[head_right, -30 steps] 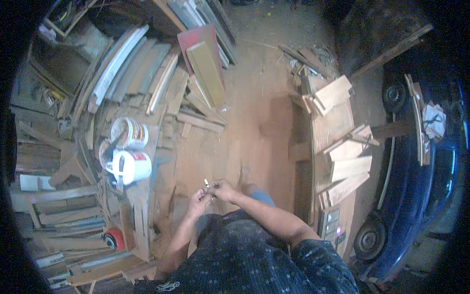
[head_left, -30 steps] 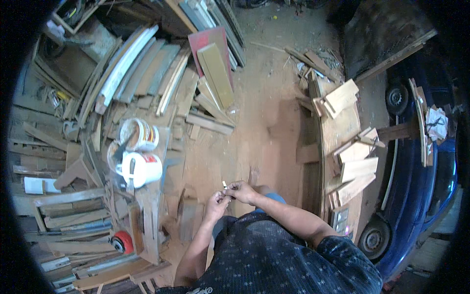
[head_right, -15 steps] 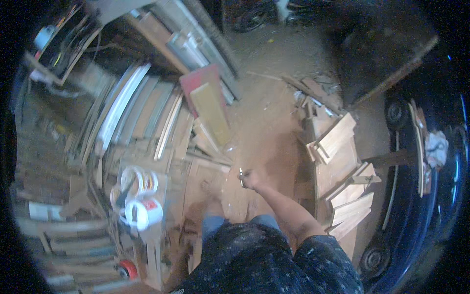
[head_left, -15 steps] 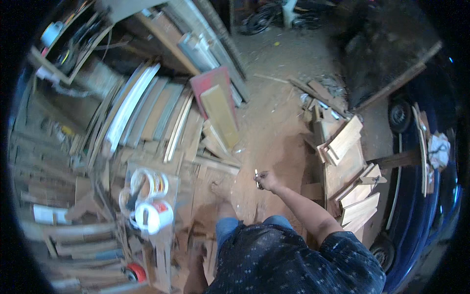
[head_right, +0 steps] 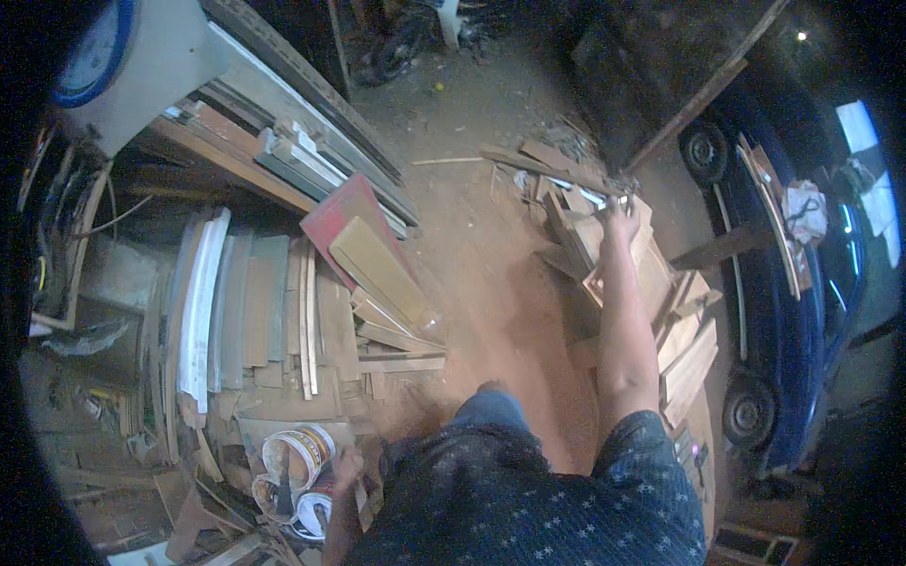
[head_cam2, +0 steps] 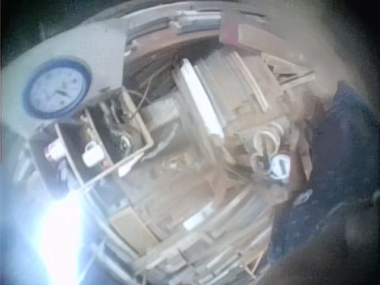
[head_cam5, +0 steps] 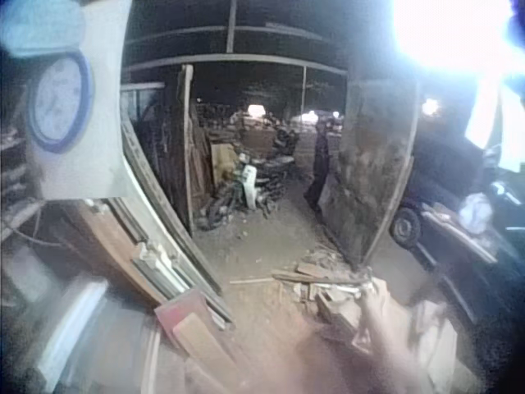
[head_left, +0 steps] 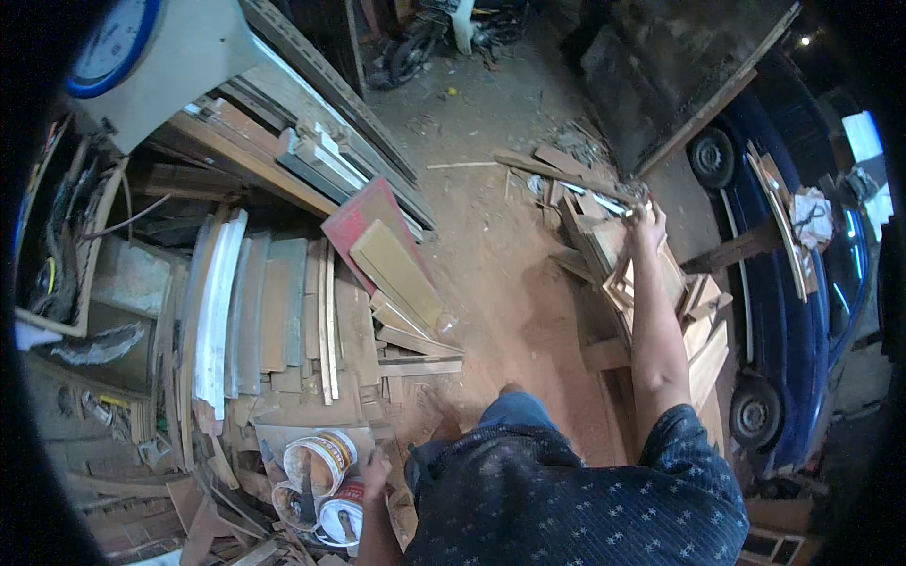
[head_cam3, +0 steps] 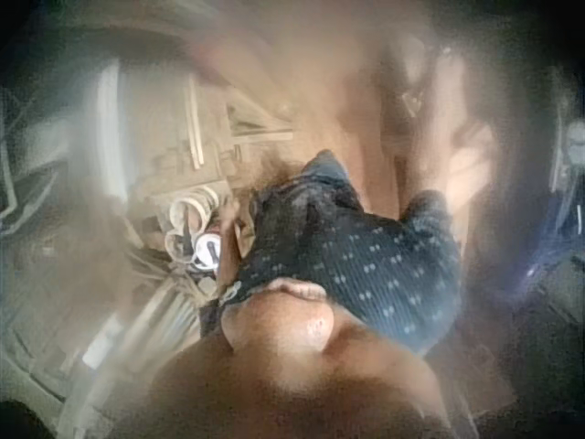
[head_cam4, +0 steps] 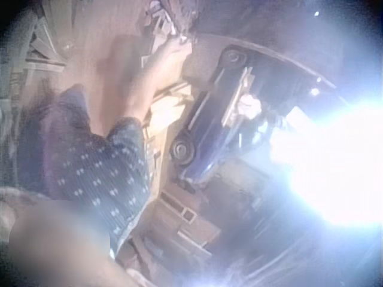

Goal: The person repairs a wooden frame by removing nails with pliers and a hammer, then reassembling the frame with a hammer. They also measure a piece of wood and use a hand plane to smooth its surface.

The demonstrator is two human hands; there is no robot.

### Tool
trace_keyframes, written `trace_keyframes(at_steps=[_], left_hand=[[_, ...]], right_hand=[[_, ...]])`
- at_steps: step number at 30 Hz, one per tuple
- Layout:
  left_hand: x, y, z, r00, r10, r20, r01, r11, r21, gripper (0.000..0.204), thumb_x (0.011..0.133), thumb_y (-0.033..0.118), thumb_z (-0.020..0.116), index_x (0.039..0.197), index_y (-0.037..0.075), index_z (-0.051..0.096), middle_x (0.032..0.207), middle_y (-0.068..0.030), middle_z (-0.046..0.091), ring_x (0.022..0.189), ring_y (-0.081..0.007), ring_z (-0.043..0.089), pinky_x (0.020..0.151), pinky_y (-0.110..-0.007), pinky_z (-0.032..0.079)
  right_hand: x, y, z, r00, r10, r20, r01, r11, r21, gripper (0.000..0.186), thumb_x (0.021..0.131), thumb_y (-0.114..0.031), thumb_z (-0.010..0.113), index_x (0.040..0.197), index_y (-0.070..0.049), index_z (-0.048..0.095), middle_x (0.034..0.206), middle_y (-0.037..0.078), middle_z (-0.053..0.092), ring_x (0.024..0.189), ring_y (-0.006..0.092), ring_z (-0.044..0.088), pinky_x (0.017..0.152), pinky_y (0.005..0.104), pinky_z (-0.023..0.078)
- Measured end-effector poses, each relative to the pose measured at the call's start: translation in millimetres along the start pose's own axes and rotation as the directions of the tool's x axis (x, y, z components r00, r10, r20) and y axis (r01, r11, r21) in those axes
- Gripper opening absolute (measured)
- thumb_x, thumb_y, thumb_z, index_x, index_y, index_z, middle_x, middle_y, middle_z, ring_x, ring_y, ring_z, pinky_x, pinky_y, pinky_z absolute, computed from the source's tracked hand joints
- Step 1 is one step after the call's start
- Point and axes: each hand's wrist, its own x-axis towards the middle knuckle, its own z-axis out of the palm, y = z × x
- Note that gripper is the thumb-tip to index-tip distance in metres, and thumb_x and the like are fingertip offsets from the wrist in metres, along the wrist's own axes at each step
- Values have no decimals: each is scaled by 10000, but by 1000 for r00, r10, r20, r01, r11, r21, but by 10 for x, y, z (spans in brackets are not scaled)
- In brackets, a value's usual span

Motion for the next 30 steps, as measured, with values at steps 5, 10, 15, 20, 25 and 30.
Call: trace_keyframes(at_steps=[5, 10, 15, 20, 25, 30], left_hand=[[128, 1404, 1007, 981, -122, -150, 134, 988, 77, 263, 997, 317, 612, 885, 80, 636, 709, -34, 638, 609, -145, 632, 484, -273, 477], [133, 1656, 1398, 983, -126, -132, 125, 992, -20, 316, 1020, 352, 563, 958, 53, 643, 894, -93, 670, 708, -175, 655, 549, -315, 526], [176, 1876, 1928, 1000, -8, -19, 8, 999, 39, 433, 1062, 404, 454, 1144, 22, 641, 989, -94, 684, 933, -215, 660, 813, -372, 546], [155, 2043, 1957, 982, -127, 143, 175, 897, -407, 522, 1082, 460, 343, 1355, 49, 513, 1276, -101, 612, 1111, -250, 618, 952, -413, 506], [101, 1862, 1839, 992, -128, 16, 123, 896, -426, 456, 1094, 392, 341, 1358, 60, 509, 1262, -105, 616, 1133, -242, 623, 936, -409, 526], [81, 1740, 1705, 986, -48, -159, 40, 998, -51, 315, 1039, 237, 540, 1234, 2, 612, 1127, -90, 657, 954, -185, 658, 773, -351, 568]], right_hand=[[-7, 281, -41, 975, 5, 223, 102, 880, -465, 291, 897, -70, 585, 1179, -83, 652, 823, 52, 623, 666, 158, 583, 561, 293, 467], [-2085, 1450, 498, 645, 608, 463, -214, 725, -655, 267, 837, 60, 581, 1054, -57, 683, 869, 94, 685, 719, 216, 647, 562, 354, 513], [-4189, 1325, 1052, 45, 791, 610, -105, 611, -784, 421, 858, -126, 725, 1256, -38, 619, 952, 141, 743, 753, 204, 697, 661, 356, 581], [-5111, 920, 1168, -22, 616, 787, 249, 766, -593, 441, 890, -217, 688, 1273, -23, 585, 937, 168, 730, 844, 359, 707, 756, 427, 575], [-5571, 1224, 882, 123, 472, 873, 389, 786, -480, 440, 957, -298, 569, 1317, -46, 565, 994, 210, 720, 933, 409, 701, 814, 449, 569], [-5607, 1611, 826, -307, 876, 372, -15, 386, -922, 449, 955, -328, 561, 1329, -81, 585, 999, 205, 709, 861, 337, 721, 752, 454, 597]])
